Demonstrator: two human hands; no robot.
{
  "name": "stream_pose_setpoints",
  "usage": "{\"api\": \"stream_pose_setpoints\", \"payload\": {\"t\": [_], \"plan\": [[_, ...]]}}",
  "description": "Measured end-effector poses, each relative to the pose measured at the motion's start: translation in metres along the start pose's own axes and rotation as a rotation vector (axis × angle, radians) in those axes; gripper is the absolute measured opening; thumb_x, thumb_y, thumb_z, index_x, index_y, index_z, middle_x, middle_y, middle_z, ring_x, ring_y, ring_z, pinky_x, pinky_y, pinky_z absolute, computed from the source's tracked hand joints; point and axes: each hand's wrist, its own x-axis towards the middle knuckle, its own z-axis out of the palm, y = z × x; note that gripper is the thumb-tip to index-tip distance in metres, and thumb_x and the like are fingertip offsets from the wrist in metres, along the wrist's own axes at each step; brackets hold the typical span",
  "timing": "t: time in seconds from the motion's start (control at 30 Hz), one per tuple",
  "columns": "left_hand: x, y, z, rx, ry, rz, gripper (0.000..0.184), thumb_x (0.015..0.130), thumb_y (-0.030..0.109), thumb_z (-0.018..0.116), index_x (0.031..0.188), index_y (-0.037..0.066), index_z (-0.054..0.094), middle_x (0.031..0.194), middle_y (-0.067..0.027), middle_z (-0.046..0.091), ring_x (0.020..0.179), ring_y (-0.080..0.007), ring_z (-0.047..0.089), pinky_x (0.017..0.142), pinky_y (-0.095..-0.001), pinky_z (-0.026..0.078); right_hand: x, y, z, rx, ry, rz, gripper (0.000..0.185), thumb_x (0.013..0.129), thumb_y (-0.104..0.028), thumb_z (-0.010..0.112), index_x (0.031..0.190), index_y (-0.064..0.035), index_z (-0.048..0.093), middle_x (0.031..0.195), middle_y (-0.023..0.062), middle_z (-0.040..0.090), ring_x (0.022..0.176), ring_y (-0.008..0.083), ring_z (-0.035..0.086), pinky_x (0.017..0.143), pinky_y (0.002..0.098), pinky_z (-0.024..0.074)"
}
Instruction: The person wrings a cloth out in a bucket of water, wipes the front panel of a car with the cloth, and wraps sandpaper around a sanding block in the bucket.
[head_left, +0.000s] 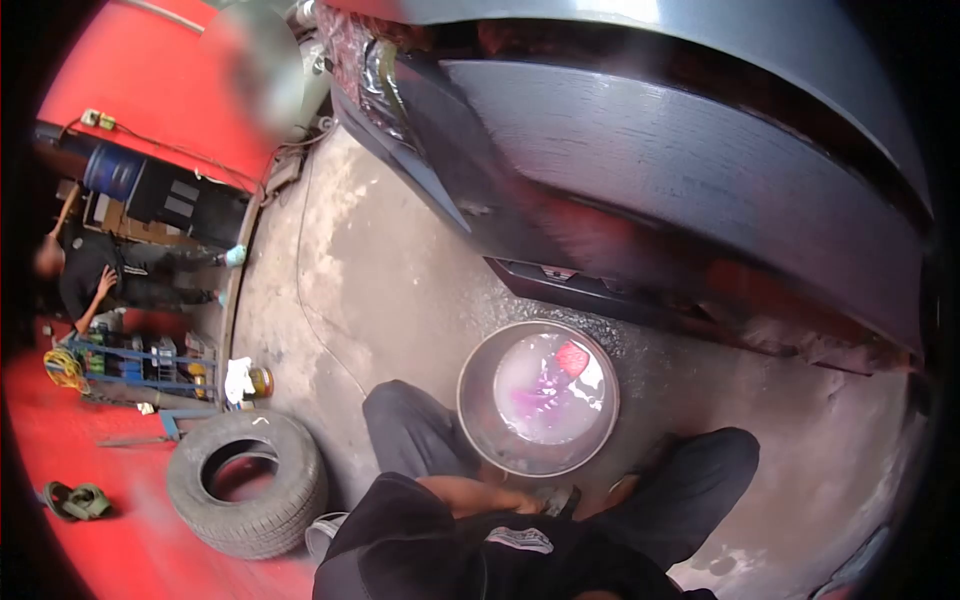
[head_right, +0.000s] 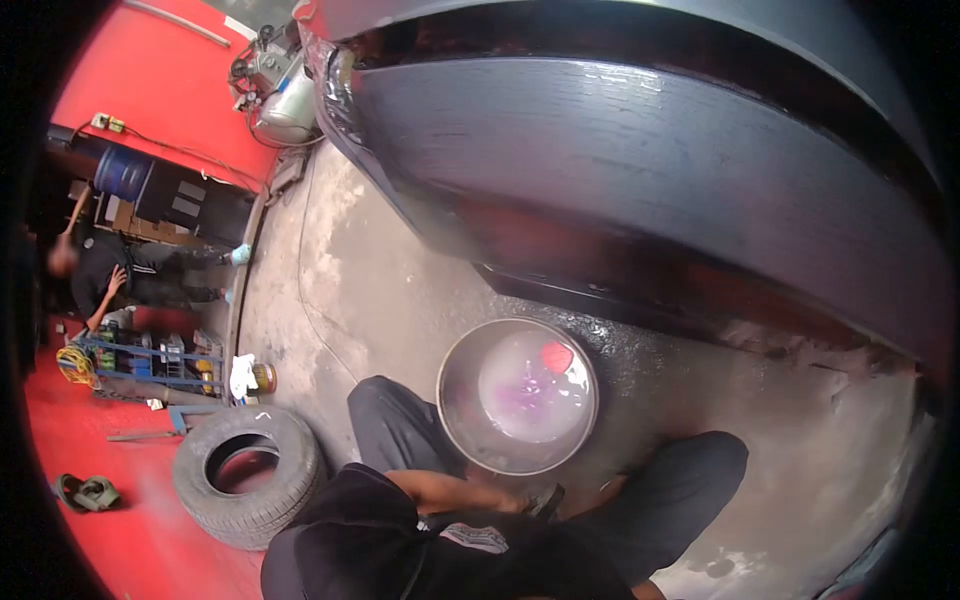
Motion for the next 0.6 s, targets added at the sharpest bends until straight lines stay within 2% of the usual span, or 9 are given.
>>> {"api": "stream_pose_setpoints", "payload": {"t": [0.23,0.43,0.53,0.57,0.6], "plan": [[-0.041,-0.031,-0.044,0.106,0.183,0.023,0.044,0.097,0.035,0.062,0.127,0.003,0.069,0.128,-0.0193,0.069,0.115,-0.0335,0.066,0.099,-0.0447,0.051,0.004,0.007,0.053,0.06,0.031,-0.054,0.046,0.104,-0.032,0.057,0.135,0.0017,0.061,0.119,0.0163,0.071,0.1,0.0195,0.07,0.082,0.0383,0.0597],[-0.043,-0.049,-0.06,0.32,0.367,0.16,0.043,0.1,0.037,0.058,0.126,0.004,0.069,0.129,-0.0204,0.068,0.116,-0.035,0.066,0.102,-0.0441,0.05,-0.013,0.051,0.098,0.103,0.058,-0.101,0.046,0.104,-0.033,0.057,0.136,0.0011,0.06,0.121,0.0154,0.071,0.103,0.0186,0.069,0.084,0.0379,0.0591],[-0.038,-0.054,-0.062,0.548,0.534,0.296,0.043,0.102,0.038,0.056,0.126,0.005,0.069,0.129,-0.0209,0.068,0.117,-0.0358,0.066,0.104,-0.0438,0.049,-0.016,0.078,0.101,0.125,0.07,-0.153,0.047,0.104,-0.033,0.057,0.136,0.0008,0.06,0.122,0.015,0.071,0.104,0.0182,0.068,0.085,0.0378,0.0588],[-0.032,-0.054,-0.069,0.649,0.617,0.392,0.043,0.102,0.038,0.055,0.126,0.005,0.069,0.129,-0.0211,0.068,0.117,-0.036,0.066,0.104,-0.0437,0.049,-0.009,0.087,0.091,0.147,0.077,-0.205,0.047,0.104,-0.033,0.058,0.137,0.0008,0.06,0.123,0.0149,0.07,0.105,0.018,0.068,0.085,0.0377,0.0587],[0.0,-0.071,-0.098,0.716,0.697,0.605,0.043,0.103,0.039,0.055,0.126,0.005,0.069,0.13,-0.0213,0.068,0.117,-0.0363,0.065,0.105,-0.0436,0.049,-0.004,0.095,0.076,0.169,0.093,-0.255,0.047,0.104,-0.033,0.058,0.137,0.0007,0.06,0.123,0.0147,0.07,0.105,0.0179,0.068,0.085,0.0377,0.0586]]}}
